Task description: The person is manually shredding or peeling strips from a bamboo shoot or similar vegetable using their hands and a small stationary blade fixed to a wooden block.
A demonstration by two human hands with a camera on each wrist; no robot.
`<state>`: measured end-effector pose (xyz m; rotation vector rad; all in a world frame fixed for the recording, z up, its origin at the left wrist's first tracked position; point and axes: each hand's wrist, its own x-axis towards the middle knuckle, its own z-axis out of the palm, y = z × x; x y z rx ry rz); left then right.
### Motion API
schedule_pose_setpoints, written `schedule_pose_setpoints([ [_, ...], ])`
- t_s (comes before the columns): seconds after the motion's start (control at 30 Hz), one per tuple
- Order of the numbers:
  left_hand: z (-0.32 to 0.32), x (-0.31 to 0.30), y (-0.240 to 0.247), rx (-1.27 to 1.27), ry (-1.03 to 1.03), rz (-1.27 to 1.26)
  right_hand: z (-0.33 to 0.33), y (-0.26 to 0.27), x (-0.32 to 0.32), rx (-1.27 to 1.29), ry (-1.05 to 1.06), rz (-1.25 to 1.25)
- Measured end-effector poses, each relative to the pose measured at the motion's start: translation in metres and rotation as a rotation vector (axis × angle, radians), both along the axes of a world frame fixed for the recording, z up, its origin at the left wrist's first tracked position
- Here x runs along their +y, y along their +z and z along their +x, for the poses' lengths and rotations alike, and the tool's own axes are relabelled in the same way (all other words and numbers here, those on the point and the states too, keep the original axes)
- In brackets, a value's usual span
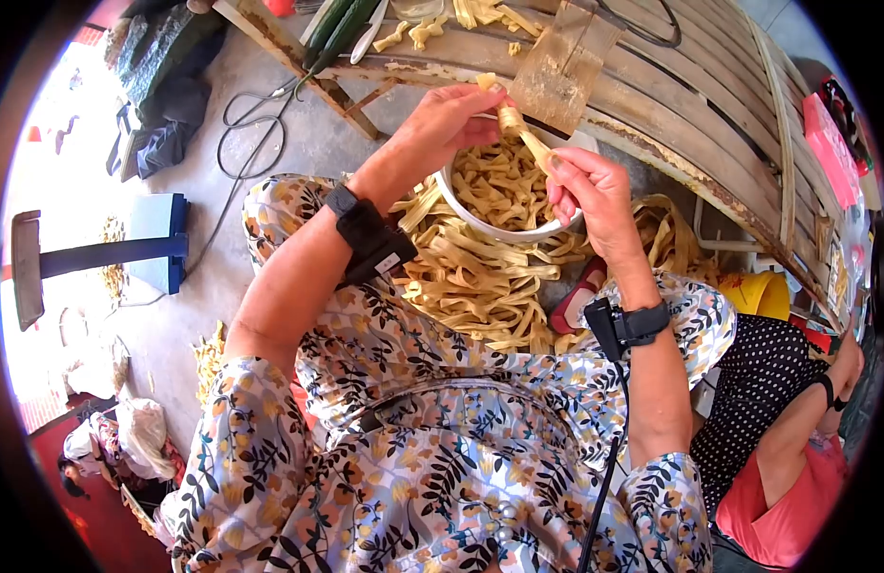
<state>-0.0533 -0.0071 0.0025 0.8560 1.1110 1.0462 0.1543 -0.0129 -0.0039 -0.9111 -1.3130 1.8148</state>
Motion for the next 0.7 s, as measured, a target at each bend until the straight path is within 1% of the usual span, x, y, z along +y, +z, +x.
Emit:
schedule_pose_setpoints([
  [0.13, 0.006, -0.006, 0.010, -0.006, -0.226, -0.057, 0.004, -0.004, 0.004, 0.026, 0.011, -0.084],
  [0.23, 0.006, -0.003, 0.002, -0.080, -0.291, -0.051, 0.002, -0.004, 0.003, 0.005, 0.036, -0.087],
  [0.33, 0.008, -0.001, 0.002, 0.006, -0.229, -0.040, 0.000, -0.002, 0.003, -0.015, 0.051, -0.079],
  [0.43, 0.007, 0.000, 0.007, 0.138, -0.118, 0.011, 0.002, -0.002, 0.000, -0.008, 0.054, -0.057],
  [0.63, -0.001, -0.001, 0.009, 0.289, -0.103, 0.110, -0.001, -0.001, 0.001, -0.053, 0.032, -0.027],
  [0.7, -0.003, 0.001, 0.007, 0.284, -0.139, 0.103, -0.001, -0.004, 0.002, -0.067, 0.027, -0.012],
])
